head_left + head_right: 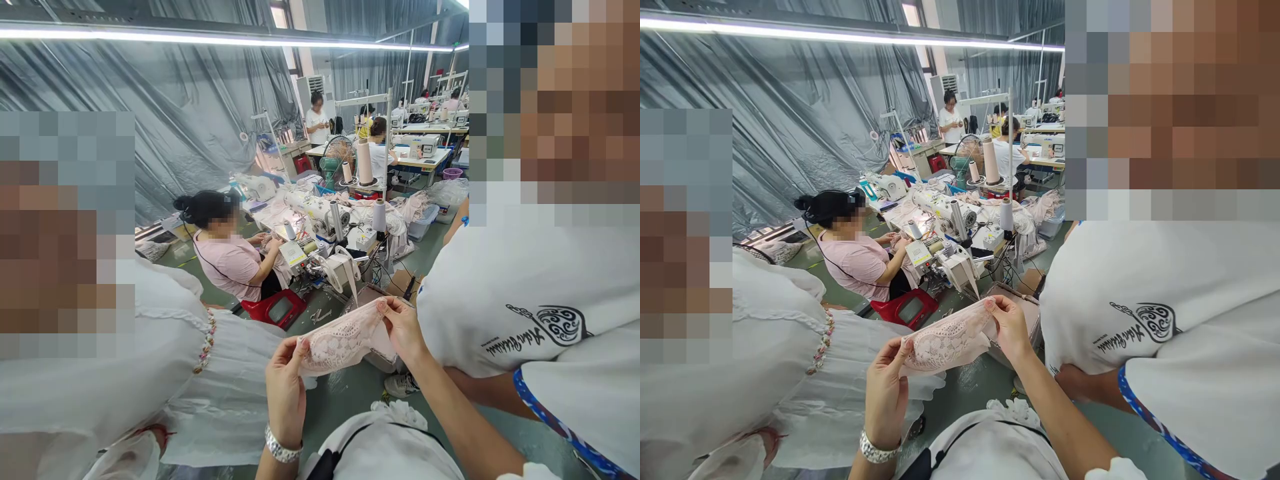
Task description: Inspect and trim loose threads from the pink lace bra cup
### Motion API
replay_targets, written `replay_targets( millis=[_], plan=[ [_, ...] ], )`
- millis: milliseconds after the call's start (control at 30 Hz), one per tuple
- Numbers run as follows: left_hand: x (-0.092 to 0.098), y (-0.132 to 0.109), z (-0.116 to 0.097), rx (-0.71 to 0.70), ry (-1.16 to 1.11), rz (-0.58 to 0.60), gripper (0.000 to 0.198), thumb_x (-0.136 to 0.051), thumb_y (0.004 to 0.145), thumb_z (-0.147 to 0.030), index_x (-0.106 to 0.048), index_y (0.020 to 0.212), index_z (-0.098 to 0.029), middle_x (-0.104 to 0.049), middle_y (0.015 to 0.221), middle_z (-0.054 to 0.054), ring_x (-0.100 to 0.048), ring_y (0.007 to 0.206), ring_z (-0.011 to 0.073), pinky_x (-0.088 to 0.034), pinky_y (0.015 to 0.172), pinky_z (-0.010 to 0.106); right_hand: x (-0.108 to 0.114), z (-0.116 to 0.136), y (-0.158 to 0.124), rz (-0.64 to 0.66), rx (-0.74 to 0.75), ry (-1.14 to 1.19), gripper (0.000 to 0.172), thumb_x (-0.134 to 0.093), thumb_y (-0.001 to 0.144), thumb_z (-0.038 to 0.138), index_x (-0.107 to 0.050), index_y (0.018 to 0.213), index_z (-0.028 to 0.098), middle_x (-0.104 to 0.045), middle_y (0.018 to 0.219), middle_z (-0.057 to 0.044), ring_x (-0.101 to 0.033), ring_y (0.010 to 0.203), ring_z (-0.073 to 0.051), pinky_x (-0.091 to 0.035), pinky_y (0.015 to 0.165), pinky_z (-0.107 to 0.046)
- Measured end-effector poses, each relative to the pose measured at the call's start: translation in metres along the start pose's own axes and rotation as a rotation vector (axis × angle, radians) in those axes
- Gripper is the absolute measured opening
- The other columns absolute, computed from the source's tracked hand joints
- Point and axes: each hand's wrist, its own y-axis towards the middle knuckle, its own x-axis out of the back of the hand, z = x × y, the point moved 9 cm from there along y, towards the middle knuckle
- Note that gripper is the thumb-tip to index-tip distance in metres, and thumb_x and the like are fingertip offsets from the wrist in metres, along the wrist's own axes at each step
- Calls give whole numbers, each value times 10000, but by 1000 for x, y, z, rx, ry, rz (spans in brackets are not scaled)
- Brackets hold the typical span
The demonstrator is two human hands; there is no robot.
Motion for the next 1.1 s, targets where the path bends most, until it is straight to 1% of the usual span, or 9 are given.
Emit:
replay_targets(
  millis=[133, 367, 567, 767, 933, 1100],
  plan=[
    [-1, 0, -1, 0, -19, 3, 409, -863, 577, -484, -702, 750, -150, -645, 744, 8, -534, 689, 124, -442, 613, 210, 0, -1, 1, 4, -2, 2, 407, -930, 435, 435, -680, 650, 197, -621, 654, 15, -519, 615, -122, -462, 592, -264],
    [0, 1, 2, 15, -26, 26, 409, -872, 573, -473, -702, 767, -156, -668, 758, 11, -550, 703, 127, -448, 607, 195, 1, 0, 3, 11, 19, -1, 388, -928, 449, 434, -686, 638, 195, -616, 651, 14, -511, 622, -118, -458, 598, -255],
    [-1, 1, 1, 44, -50, 4, 442, -896, 515, -475, -702, 758, -160, -683, 756, 5, -556, 697, 127, -451, 597, 190, -1, 4, 2, 19, 32, -7, 375, -920, 477, 434, -692, 649, 190, -619, 661, 10, -517, 634, -119, -461, 626, -259],
    [-5, -2, -3, 55, -45, 2, 459, -896, 488, -495, -700, 736, -162, -694, 751, 12, -566, 673, 135, -444, 576, 205, -2, 6, -1, 12, 30, -5, 388, -924, 452, 444, -697, 642, 193, -618, 653, 13, -512, 620, -116, -459, 612, -257],
    [-4, -1, 0, 59, -53, 15, 452, -897, 491, -488, -700, 736, -164, -676, 727, 4, -551, 664, 132, -445, 575, 207, -2, 6, -1, -5, 34, -13, 406, -928, 419, 460, -700, 635, 202, -624, 647, 10, -520, 617, -122, -470, 604, -262],
    [3, 1, 5, 52, -64, -2, 454, -894, 505, -489, -691, 746, -162, -660, 730, 4, -533, 671, 130, -437, 583, 208, -2, 2, -1, -10, 39, -40, 408, -926, 427, 458, -697, 645, 200, -636, 657, 3, -531, 618, -131, -479, 598, -271]
  ],
)
